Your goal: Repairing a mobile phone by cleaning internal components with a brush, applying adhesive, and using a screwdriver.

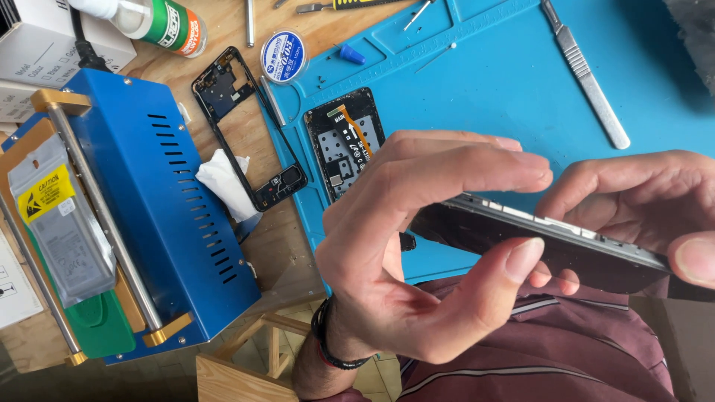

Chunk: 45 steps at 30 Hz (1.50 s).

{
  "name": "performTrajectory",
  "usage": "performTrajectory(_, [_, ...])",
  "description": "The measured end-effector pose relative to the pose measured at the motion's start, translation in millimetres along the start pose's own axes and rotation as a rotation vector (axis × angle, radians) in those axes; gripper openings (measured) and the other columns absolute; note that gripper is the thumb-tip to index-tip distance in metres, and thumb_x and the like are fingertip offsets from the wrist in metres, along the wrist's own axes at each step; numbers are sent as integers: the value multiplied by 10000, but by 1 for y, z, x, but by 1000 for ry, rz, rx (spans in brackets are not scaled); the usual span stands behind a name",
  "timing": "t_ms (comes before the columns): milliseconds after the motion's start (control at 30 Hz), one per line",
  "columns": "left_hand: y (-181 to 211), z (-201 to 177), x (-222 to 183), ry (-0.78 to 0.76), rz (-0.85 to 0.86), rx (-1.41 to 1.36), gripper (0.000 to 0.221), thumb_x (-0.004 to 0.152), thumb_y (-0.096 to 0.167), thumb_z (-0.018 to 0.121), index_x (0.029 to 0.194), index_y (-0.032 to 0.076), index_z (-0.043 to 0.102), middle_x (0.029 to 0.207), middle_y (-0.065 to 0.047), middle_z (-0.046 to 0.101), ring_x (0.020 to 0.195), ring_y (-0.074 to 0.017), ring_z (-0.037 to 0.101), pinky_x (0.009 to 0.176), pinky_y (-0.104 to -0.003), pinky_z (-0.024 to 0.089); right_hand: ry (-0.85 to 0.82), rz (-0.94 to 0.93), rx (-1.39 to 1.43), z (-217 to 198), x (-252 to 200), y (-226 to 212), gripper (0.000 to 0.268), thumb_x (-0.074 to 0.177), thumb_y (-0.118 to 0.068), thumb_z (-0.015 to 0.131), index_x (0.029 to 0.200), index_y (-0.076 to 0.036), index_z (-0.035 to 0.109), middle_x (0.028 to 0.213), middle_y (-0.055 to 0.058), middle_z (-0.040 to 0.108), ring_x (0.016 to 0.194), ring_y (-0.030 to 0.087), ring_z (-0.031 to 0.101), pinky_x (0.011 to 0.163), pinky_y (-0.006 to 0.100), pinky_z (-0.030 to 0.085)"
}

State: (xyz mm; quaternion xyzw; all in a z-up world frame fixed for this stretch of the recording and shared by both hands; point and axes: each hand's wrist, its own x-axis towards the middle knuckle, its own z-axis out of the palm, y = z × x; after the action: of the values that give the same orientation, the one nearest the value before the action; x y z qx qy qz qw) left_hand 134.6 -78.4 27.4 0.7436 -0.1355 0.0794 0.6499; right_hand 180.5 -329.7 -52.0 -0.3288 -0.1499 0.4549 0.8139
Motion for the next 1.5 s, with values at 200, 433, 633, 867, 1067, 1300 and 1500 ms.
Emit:
performTrajectory(200, [13, 4, 3, -12, -113, -210, 261, 1006, -136, 683, 1236, -21, 638, 1235, -188, 708, 944, -262, 820, 758, -336, 836, -99, 9, 100, -10, 0, 1, 887, 1247, -475, 1111, 1318, 233, 582, 1110, 437, 800, 972, 387, 808, 898, 486, 638])
performTrajectory(433, [16, 2, 6, -45, -228, -370, 256, 1028, -133, 698, 1252, -102, 576, 1186, -211, 704, 905, -324, 808, 797, -387, 805, -192, 127, 164, -19, 5, -4, 949, 1291, -522, 1141, 1368, 211, 544, 1176, 440, 767, 1026, 383, 796, 937, 495, 632])
performTrajectory(633, [16, -2, 6, -45, -250, -277, 281, 1014, -124, 738, 1260, -64, 617, 1169, -181, 739, 810, -313, 848, 769, -325, 785, -199, 140, 188, -19, 8, -3, 937, 1288, -487, 1132, 1353, 234, 538, 1175, 437, 761, 1033, 407, 797, 940, 519, 612])
performTrajectory(867, [10, -2, 4, -13, -173, -267, 239, 1002, -125, 754, 1186, -50, 621, 1223, -209, 703, 801, -318, 839, 745, -320, 786, -207, 149, 174, -18, 8, -3, 928, 1286, -507, 1123, 1357, 215, 544, 1201, 417, 755, 1033, 379, 777, 932, 495, 603])
performTrajectory(1067, [11, -4, 2, -38, -156, -160, 305, 1031, -120, 775, 1277, 13, 653, 1255, -115, 726, 1145, -186, 784, 836, -306, 817, -167, 140, 168, -22, 5, -1, 920, 1261, -491, 1152, 1372, 195, 549, 1183, 438, 780, 1025, 406, 813, 880, 495, 653])
performTrajectory(1300, [4, -9, -3, -55, -151, -164, 289, 1101, -43, 700, 1376, 21, 637, 1393, -116, 706, 1130, -234, 879, 876, -326, 824, -208, 197, 283, -26, 5, -4, 933, 1303, -391, 1196, 1430, 191, 478, 1283, 429, 743, 1147, 422, 783, 1002, 581, 600])
performTrajectory(1500, [-6, -13, -12, 30, -86, -134, 355, 1095, 55, 711, 1430, 14, 601, 1448, -127, 674, 1227, -262, 833, 979, -374, 796, -205, 204, 253, -26, 6, -6, 965, 1295, -424, 1208, 1450, 183, 474, 1274, 419, 764, 1130, 406, 796, 995, 571, 598])
